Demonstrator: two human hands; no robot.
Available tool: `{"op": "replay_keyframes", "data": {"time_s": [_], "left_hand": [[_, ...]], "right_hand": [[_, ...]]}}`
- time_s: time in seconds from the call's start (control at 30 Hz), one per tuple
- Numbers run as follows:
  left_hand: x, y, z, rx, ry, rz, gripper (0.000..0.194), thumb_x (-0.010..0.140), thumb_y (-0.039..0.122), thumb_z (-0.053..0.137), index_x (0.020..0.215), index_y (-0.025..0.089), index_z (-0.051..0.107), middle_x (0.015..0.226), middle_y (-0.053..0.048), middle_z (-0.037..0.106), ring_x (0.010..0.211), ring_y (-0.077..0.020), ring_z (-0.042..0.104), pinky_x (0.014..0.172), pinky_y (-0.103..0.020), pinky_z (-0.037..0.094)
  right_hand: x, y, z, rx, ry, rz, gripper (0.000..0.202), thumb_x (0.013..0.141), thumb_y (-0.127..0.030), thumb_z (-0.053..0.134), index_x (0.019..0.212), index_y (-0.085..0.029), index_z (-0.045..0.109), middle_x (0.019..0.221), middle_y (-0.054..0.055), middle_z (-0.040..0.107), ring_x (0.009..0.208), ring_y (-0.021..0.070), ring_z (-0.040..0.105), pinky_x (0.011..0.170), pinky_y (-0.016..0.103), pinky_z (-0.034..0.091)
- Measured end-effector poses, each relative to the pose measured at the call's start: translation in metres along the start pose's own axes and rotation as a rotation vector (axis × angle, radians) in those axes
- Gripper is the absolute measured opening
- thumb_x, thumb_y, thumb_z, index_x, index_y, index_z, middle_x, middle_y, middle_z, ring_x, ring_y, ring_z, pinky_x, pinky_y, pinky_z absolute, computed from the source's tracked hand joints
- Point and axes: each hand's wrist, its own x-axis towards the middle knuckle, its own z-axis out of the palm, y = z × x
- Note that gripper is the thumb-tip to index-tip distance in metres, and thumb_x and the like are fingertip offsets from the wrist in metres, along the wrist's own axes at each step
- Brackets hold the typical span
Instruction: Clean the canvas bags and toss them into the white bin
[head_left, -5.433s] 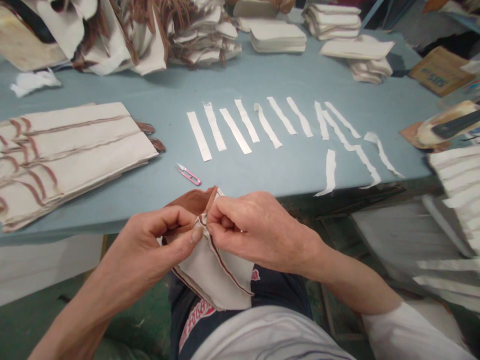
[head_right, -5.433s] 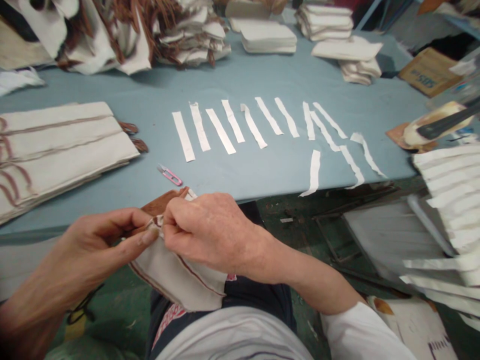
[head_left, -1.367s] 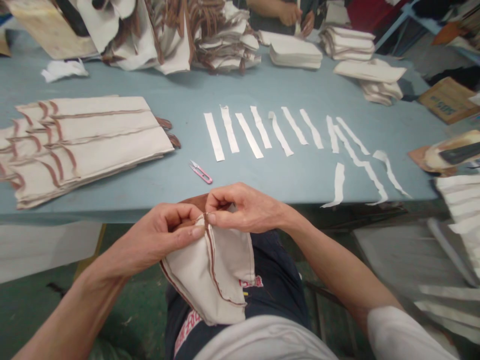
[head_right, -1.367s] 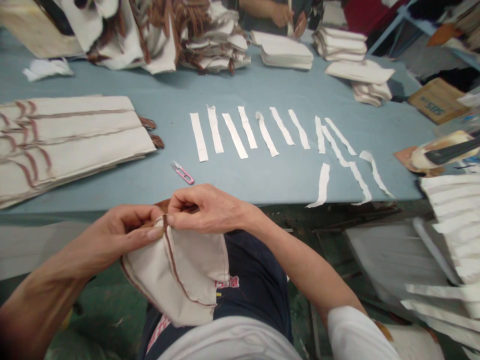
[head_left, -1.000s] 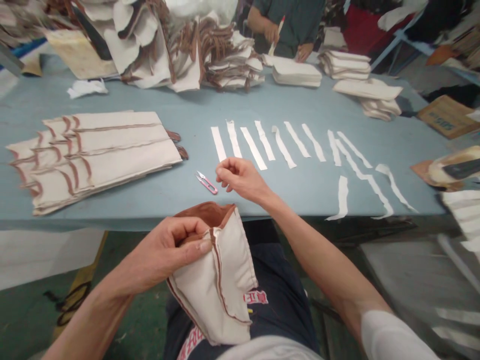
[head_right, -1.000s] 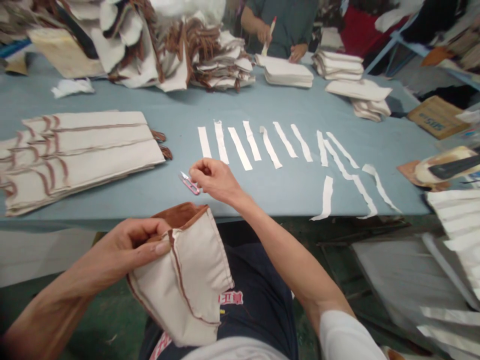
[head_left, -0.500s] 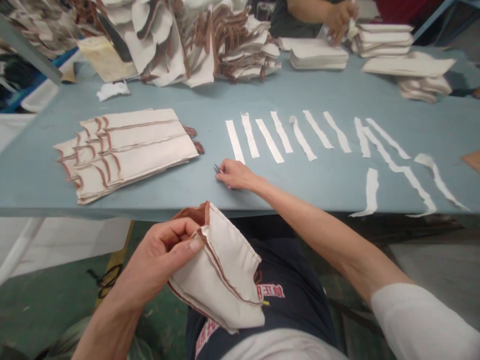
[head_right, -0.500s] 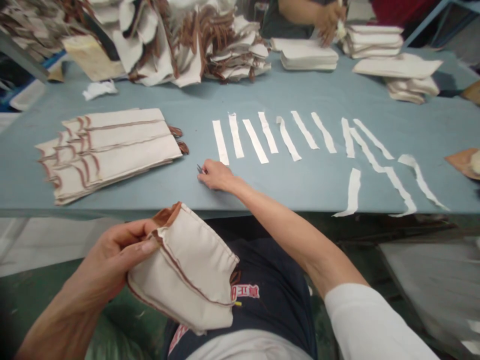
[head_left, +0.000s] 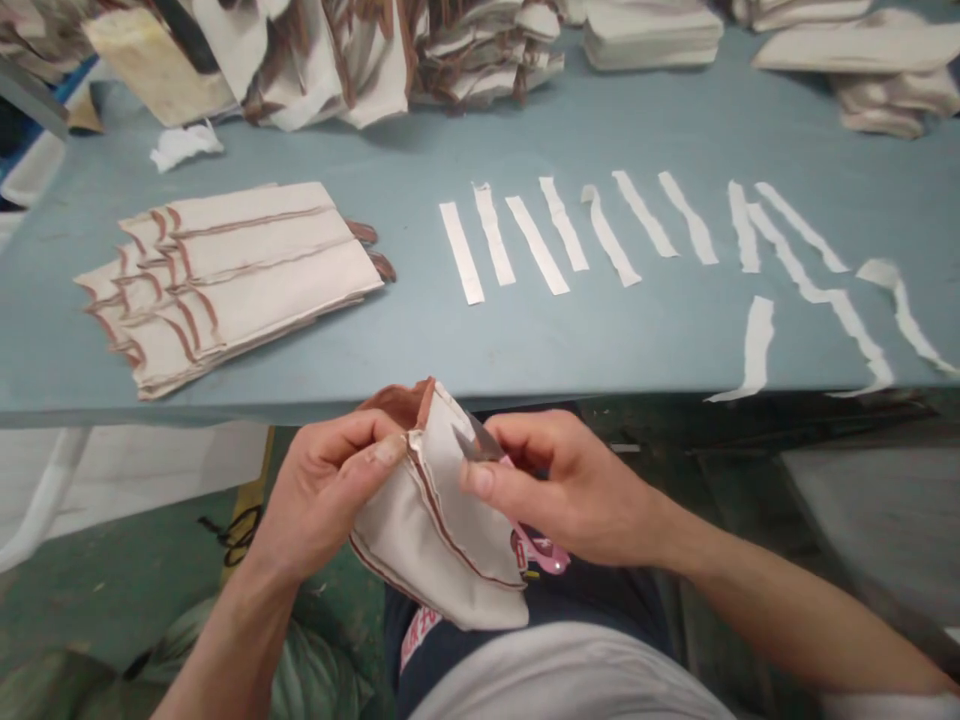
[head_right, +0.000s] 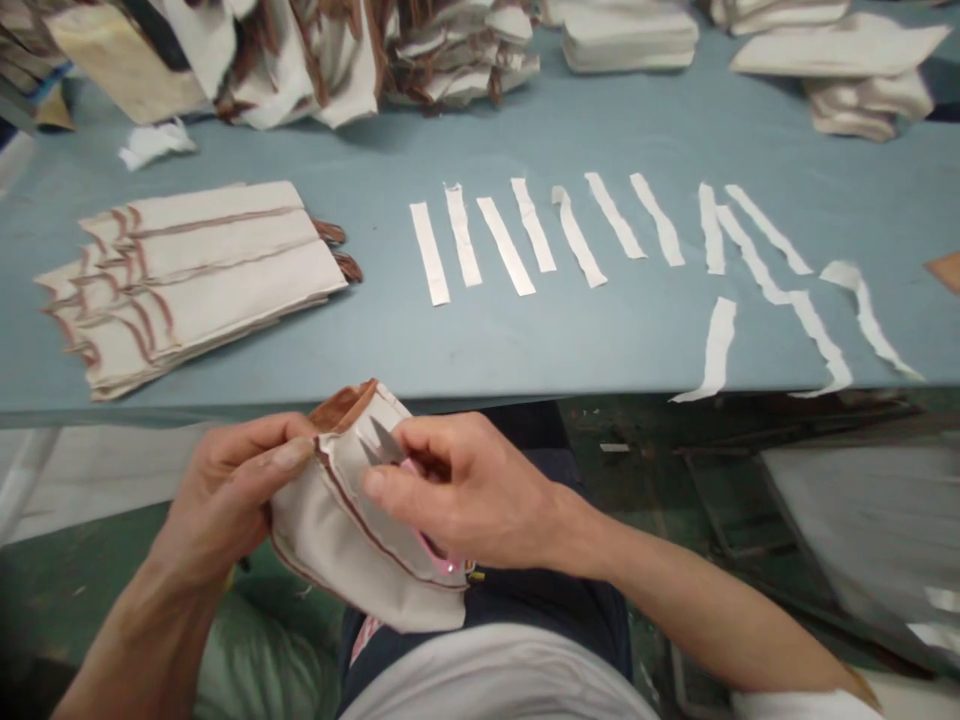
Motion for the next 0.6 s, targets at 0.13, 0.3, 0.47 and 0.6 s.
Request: {"op": "replay_keyframes", "data": {"time_s": [0.13, 0.3, 0.47, 0.6], "left_hand": [[0.001, 0.001, 0.003, 0.001, -0.008, -0.011, 0.045, 0.093, 0.051, 0.076, 0.064, 0.018, 0.067, 0.054, 0.005, 0.045, 0.047, -0.0091, 0.033, 0.041, -0.020, 0.025], [0.001, 0.001, 0.005, -0.053, 0.006, -0.039, 0.056, 0.092, 0.064, 0.078, 0.064, 0.018, 0.063, 0.053, 0.007, 0.043, 0.045, -0.0072, 0.029, 0.040, -0.018, 0.025], [0.001, 0.000, 0.007, -0.091, 0.033, -0.066, 0.060, 0.086, 0.071, 0.083, 0.065, 0.018, 0.064, 0.054, 0.006, 0.048, 0.046, -0.0071, 0.032, 0.040, -0.016, 0.027], [0.000, 0.000, 0.007, -0.102, 0.045, -0.074, 0.061, 0.083, 0.072, 0.084, 0.064, 0.018, 0.064, 0.054, 0.006, 0.049, 0.045, -0.0071, 0.032, 0.040, -0.017, 0.028]], "right_hand": [[-0.004, 0.005, 0.012, -0.239, 0.048, -0.153, 0.035, 0.096, -0.029, 0.062, 0.067, -0.022, 0.044, 0.057, -0.007, 0.044, 0.051, 0.0063, 0.037, 0.050, 0.023, 0.023], [0.000, 0.005, 0.011, -0.415, 0.071, -0.273, 0.039, 0.097, -0.024, 0.059, 0.065, -0.022, 0.037, 0.058, -0.008, 0.036, 0.052, 0.0060, 0.032, 0.054, 0.027, 0.019], [0.001, -0.001, 0.011, -0.485, 0.059, -0.284, 0.039, 0.098, -0.024, 0.058, 0.066, -0.021, 0.035, 0.059, -0.008, 0.034, 0.053, 0.0066, 0.032, 0.058, 0.029, 0.019], [0.002, -0.005, 0.013, -0.540, 0.051, -0.249, 0.039, 0.098, -0.024, 0.058, 0.066, -0.021, 0.036, 0.059, -0.008, 0.036, 0.054, 0.0072, 0.032, 0.060, 0.031, 0.018]]}}
